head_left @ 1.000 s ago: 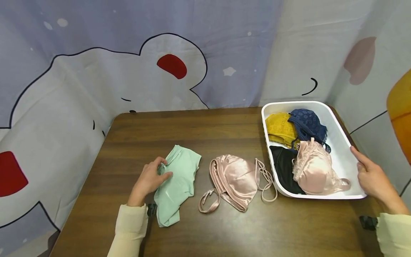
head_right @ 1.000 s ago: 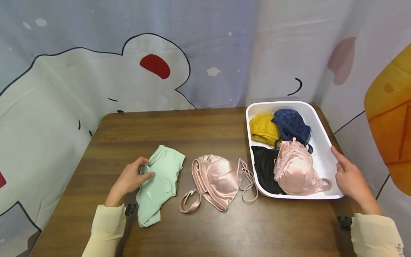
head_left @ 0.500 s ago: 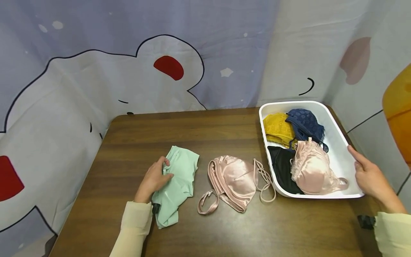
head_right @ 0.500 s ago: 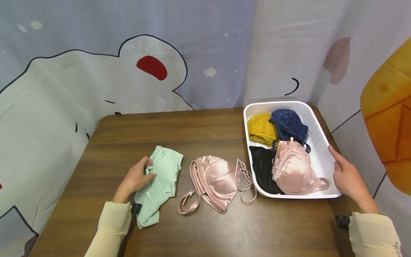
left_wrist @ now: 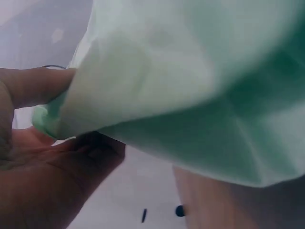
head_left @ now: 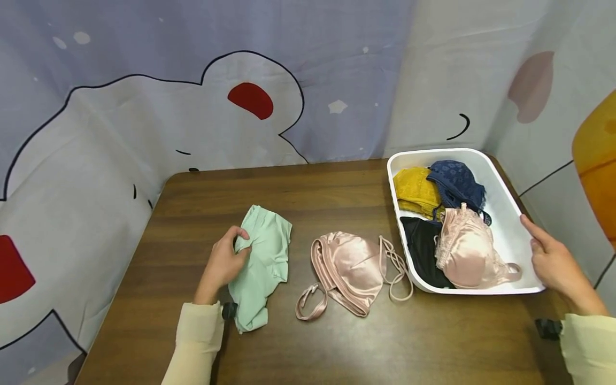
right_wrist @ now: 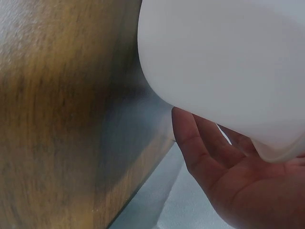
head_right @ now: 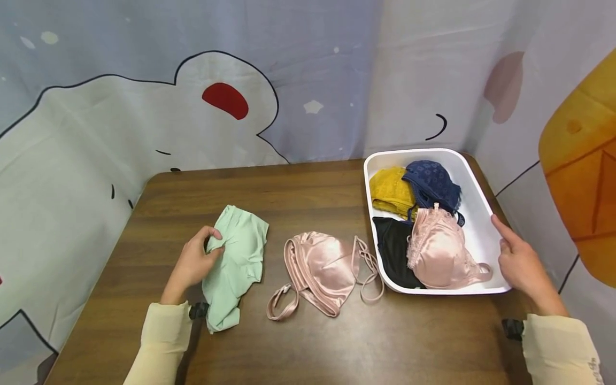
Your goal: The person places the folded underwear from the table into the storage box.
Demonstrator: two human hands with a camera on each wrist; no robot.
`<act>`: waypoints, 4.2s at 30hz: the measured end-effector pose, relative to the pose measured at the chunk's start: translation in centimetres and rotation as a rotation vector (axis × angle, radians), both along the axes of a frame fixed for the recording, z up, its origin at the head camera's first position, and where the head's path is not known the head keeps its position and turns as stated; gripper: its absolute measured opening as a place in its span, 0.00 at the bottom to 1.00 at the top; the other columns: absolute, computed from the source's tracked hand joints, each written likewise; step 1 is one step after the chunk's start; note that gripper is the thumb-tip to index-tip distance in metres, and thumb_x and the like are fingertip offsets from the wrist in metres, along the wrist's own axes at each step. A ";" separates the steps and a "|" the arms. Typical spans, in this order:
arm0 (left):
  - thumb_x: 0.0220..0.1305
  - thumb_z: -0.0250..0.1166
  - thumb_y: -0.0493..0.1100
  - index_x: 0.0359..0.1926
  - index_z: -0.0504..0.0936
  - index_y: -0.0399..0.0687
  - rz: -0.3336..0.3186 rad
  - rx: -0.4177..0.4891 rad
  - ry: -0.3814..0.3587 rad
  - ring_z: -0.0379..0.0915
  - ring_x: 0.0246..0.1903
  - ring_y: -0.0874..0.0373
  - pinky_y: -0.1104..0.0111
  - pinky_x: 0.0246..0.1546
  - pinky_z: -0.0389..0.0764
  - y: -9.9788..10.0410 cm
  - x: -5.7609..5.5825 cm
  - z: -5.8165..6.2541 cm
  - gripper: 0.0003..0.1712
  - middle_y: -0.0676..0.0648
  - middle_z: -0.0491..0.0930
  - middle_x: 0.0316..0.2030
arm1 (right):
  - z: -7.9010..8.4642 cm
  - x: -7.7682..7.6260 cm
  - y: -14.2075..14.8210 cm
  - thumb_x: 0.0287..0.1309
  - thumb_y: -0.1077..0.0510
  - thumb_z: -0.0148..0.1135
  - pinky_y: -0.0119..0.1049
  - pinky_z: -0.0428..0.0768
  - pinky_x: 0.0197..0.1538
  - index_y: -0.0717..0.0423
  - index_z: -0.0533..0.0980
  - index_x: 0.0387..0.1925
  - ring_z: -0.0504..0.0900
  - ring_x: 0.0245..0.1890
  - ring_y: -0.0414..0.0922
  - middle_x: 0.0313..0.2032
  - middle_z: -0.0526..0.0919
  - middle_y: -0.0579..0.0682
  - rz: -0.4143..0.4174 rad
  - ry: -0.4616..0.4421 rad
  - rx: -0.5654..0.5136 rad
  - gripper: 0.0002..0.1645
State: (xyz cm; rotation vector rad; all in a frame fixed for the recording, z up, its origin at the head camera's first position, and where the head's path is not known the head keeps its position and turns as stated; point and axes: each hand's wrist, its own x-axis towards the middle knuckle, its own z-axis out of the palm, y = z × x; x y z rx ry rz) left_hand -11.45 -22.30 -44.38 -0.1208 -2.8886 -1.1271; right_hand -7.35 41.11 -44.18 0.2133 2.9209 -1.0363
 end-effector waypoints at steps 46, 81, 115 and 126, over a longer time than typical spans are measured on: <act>0.54 0.60 0.24 0.38 0.71 0.27 -0.049 0.354 0.492 0.69 0.41 0.49 0.63 0.46 0.66 10.1 -3.7 13.4 0.10 0.32 0.75 0.39 | 0.1 0.1 0.0 0.71 0.60 0.29 0.68 0.49 0.58 0.47 0.45 0.73 0.50 0.62 0.75 0.65 0.49 0.75 -0.005 0.028 -0.008 0.31; 0.56 0.63 0.30 0.40 0.72 0.37 -0.241 0.527 0.641 0.64 0.29 0.60 0.69 0.33 0.66 22.9 -12.8 14.8 0.11 0.45 0.74 0.34 | 0.6 0.0 -0.4 0.72 0.61 0.29 0.67 0.50 0.59 0.48 0.48 0.73 0.52 0.62 0.74 0.65 0.52 0.73 -0.038 0.035 -0.039 0.30; 0.50 0.60 0.23 0.36 0.69 0.40 -0.337 0.414 0.670 0.68 0.40 0.53 0.73 0.47 0.67 34.4 -14.2 6.3 0.15 0.44 0.68 0.36 | 0.8 -0.8 -1.5 0.71 0.62 0.30 0.65 0.51 0.60 0.49 0.51 0.72 0.53 0.63 0.72 0.66 0.53 0.70 -0.016 0.066 -0.064 0.30; 0.57 0.63 0.33 0.38 0.70 0.42 -0.416 0.135 0.269 0.69 0.40 0.52 0.67 0.45 0.68 33.1 -14.1 3.7 0.11 0.45 0.73 0.36 | 1.0 -1.1 -1.4 0.69 0.64 0.30 0.66 0.55 0.58 0.50 0.49 0.72 0.56 0.60 0.73 0.64 0.54 0.74 -0.037 0.045 0.012 0.31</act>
